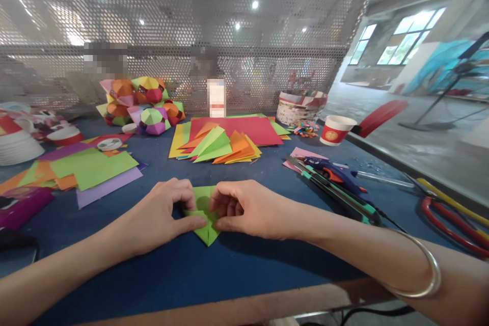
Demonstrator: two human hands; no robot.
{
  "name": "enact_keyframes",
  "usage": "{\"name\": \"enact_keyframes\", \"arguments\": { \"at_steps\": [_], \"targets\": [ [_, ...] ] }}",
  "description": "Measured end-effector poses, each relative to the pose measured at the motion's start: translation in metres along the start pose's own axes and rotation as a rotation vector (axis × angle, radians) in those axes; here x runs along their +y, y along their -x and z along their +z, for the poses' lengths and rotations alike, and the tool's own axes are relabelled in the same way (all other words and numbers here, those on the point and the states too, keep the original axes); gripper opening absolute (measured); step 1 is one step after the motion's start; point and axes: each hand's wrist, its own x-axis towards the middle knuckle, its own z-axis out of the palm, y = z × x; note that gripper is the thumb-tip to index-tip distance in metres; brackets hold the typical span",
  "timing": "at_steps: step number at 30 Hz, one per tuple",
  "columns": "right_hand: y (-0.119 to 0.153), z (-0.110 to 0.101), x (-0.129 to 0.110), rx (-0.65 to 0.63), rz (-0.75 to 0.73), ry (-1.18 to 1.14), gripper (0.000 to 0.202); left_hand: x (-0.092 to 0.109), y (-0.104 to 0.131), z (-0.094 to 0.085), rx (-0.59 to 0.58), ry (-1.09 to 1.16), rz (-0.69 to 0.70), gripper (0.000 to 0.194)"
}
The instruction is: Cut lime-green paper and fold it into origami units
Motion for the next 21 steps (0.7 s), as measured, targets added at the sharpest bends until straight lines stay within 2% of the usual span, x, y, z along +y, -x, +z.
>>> {"name": "enact_keyframes", "arguments": {
  "at_steps": [7,16,21],
  "targets": [
    [0.001,-0.001,0.001,-0.033,-0.205,0.249,0.025,0.000,0.001,-0.001,0.048,-0.001,0.000,0.029],
    [0.002,0.001,0.002,-0.042,-0.248,0.245,0.022,-0.003,0.000,-0.003,0.014,-0.009,-0.001,0.041],
    [0.002,0.001,0.002,-0.030,-0.246,0.272,0.020,-0.011,0.000,-0.009,0.020,-0.027,0.003,0.040]
  ]
}}
